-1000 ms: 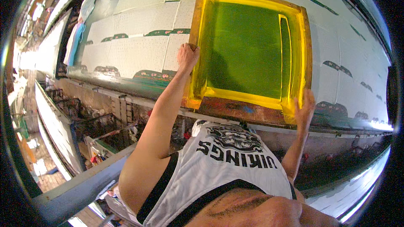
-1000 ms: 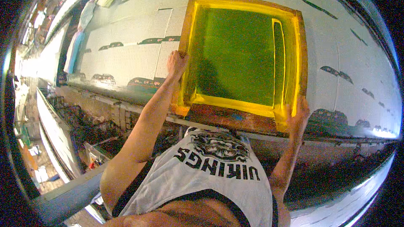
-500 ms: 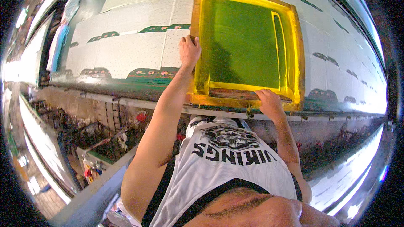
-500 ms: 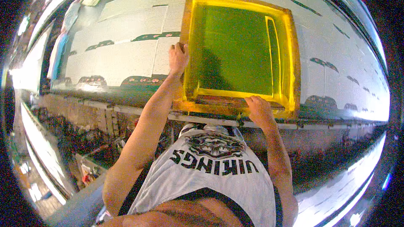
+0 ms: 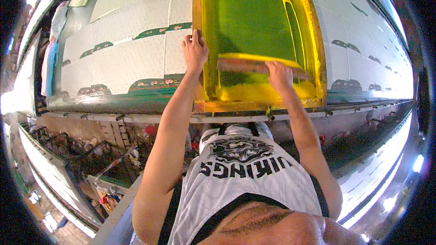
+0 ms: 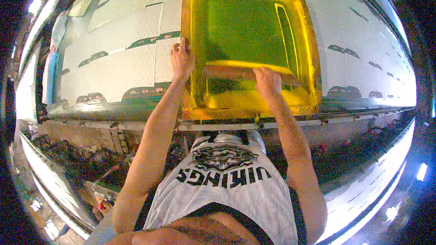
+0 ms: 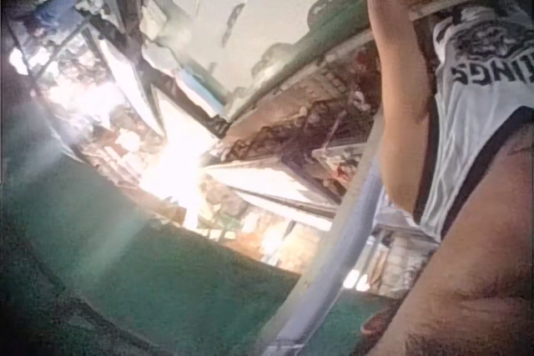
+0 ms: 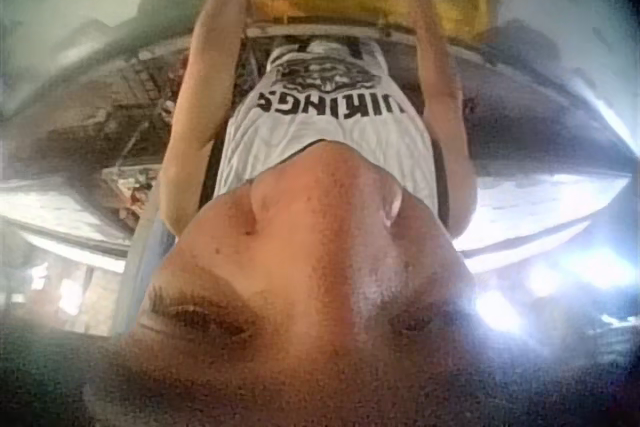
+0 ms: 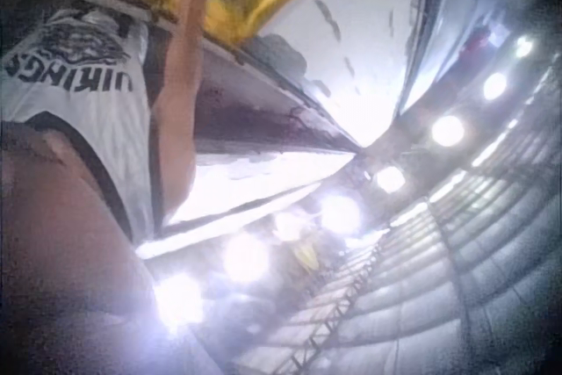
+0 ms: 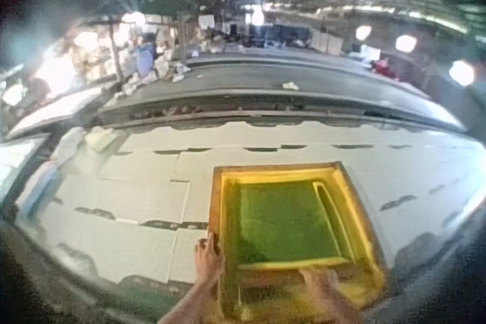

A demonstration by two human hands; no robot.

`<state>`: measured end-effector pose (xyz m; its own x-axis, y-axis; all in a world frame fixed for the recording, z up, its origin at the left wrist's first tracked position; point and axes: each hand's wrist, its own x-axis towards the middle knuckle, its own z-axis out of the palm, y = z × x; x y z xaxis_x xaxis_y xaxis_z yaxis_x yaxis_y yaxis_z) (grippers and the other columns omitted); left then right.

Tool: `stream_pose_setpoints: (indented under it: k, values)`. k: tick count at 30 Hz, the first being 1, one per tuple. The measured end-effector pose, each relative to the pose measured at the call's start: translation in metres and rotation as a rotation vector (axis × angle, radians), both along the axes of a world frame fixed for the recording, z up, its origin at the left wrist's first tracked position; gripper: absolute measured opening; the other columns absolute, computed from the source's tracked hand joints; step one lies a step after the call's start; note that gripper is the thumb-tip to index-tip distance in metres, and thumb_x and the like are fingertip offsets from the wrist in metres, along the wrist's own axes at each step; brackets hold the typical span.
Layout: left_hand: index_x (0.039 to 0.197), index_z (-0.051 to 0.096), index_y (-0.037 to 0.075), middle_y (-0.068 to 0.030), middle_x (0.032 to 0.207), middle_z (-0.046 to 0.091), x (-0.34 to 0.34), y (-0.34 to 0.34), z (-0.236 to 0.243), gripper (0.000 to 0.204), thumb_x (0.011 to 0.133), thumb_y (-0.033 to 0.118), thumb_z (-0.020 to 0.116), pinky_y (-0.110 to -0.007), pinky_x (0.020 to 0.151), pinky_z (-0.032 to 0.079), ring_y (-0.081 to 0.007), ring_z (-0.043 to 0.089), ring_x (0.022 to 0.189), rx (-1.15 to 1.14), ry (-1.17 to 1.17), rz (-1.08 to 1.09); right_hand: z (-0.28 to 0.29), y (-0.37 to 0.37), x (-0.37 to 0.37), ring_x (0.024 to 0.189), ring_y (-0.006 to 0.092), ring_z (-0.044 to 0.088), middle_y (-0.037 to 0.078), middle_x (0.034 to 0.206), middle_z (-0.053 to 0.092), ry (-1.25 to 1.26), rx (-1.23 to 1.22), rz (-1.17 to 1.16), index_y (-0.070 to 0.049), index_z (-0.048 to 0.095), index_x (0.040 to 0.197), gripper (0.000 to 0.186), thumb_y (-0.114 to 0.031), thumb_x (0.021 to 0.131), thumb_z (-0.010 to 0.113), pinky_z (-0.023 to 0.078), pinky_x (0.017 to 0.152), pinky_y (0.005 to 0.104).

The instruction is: The person holds a wooden screen printing frame with a green mesh and uses a squeegee to spread yellow ink across the surface. The person repeatedly pulls the squeegee from top to bottom, repositions the frame, and continues spreading the ink evenly.

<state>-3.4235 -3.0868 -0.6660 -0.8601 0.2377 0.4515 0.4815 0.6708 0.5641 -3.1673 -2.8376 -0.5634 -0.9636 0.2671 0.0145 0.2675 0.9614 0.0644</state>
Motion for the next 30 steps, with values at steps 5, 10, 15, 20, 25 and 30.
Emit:
stream_pose_setpoints:
  k: [5, 10, 15, 20, 25, 30]
  values:
    - [0.148, 0.059, 0.002, -0.0261, 0.129, 0.062, -0.007, -0.004, 0.001, 0.048, 0.103, 0.017, 0.064, -0.055, 0.102, 0.048, -0.0433, 0.059, 0.118, -0.006, 0.028, 0.012, -0.002, 0.068, -0.131, 0.105, 0.0395, 0.075, 0.016, 0.112, 0.077, 0.097, 0.019, 0.027, -0.013, 0.077, 0.12, 0.033, -0.005, 0.089, 0.068, 0.062, 0.088, 0.0544]
    - [0.15, 0.058, 0.004, -0.0239, 0.132, 0.061, -0.003, 0.01, 0.0, 0.048, 0.104, 0.018, 0.063, -0.056, 0.106, 0.047, -0.0449, 0.057, 0.12, -0.06, -0.063, 0.032, 0.023, 0.134, -0.244, 0.102, 0.0401, 0.077, 0.02, 0.109, 0.078, -0.019, 0.013, 0.019, -0.009, 0.077, 0.12, 0.03, -0.007, 0.092, 0.067, 0.063, 0.088, 0.0564]
    - [0.149, 0.06, 0.007, -0.0227, 0.133, 0.062, -0.003, 0.012, 0.0, 0.047, 0.105, 0.019, 0.063, -0.056, 0.107, 0.048, -0.0445, 0.058, 0.121, -0.12, -0.014, 0.064, 0.04, 0.188, -0.34, 0.099, 0.0429, 0.078, 0.023, 0.105, 0.079, 0.018, 0.069, 0.101, -0.005, 0.078, 0.113, 0.024, -0.015, 0.091, 0.073, 0.064, 0.084, 0.0583]
    - [0.147, 0.062, 0.007, -0.0223, 0.131, 0.063, 0.004, 0.019, 0.008, 0.044, 0.104, 0.017, 0.064, -0.055, 0.104, 0.05, -0.0431, 0.059, 0.12, -0.155, -0.064, 0.124, 0.017, 0.185, -0.336, 0.097, 0.0425, 0.078, 0.021, 0.099, 0.079, 0.033, 0.077, 0.154, -0.004, 0.077, 0.103, 0.017, -0.016, 0.092, 0.072, 0.064, 0.084, 0.0571]
    - [0.146, 0.063, 0.007, -0.021, 0.128, 0.063, -0.003, 0.023, 0.01, 0.044, 0.104, 0.018, 0.065, -0.055, 0.102, 0.051, -0.0421, 0.06, 0.117, -0.2, -0.058, 0.144, 0.015, 0.177, -0.3, 0.099, 0.0424, 0.079, 0.023, 0.104, 0.079, 0.062, 0.075, 0.208, -0.003, 0.079, 0.103, 0.022, -0.019, 0.089, 0.074, 0.065, 0.086, 0.0558]
    - [0.146, 0.063, 0.007, -0.0198, 0.126, 0.063, -0.002, 0.026, 0.01, 0.045, 0.103, 0.019, 0.065, -0.054, 0.102, 0.052, -0.0412, 0.06, 0.116, -0.24, -0.02, 0.154, 0.044, 0.211, -0.339, 0.101, 0.0445, 0.078, 0.026, 0.106, 0.079, 0.094, 0.0, 0.236, -0.001, 0.078, 0.105, 0.023, -0.017, 0.09, 0.071, 0.065, 0.089, 0.0573]
